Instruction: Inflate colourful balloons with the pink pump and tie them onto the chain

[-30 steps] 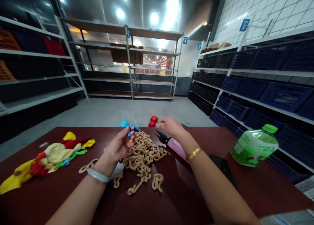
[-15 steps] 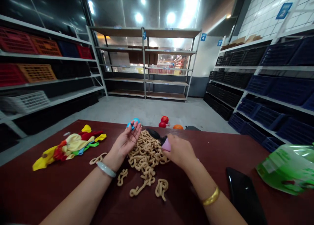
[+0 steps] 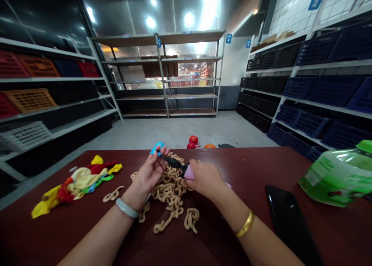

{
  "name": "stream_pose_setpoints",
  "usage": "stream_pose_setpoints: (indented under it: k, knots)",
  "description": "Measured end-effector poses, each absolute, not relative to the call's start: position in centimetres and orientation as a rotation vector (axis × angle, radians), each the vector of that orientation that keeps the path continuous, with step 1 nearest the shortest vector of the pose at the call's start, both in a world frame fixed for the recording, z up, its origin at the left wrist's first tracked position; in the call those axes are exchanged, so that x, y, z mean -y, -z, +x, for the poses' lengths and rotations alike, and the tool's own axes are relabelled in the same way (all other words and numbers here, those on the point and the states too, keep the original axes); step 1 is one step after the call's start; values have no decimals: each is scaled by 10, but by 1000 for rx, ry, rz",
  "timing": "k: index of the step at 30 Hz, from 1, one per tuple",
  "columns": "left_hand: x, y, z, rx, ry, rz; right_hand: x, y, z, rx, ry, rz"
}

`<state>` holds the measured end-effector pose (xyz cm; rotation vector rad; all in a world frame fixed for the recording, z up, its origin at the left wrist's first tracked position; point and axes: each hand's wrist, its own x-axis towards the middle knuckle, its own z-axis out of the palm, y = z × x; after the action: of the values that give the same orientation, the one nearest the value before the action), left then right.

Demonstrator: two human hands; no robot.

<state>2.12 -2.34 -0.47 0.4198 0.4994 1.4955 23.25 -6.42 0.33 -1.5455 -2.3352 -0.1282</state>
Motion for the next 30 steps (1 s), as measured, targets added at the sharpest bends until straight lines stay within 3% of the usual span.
stream_pose_setpoints:
  k: [23, 30]
  knots:
    - [37, 3, 32, -565, -1416, 799, 65, -10, 232, 2228, -216, -1450]
    - [45, 1, 41, -730, -1374, 774, 65, -10, 234, 2274, -50, -1486]
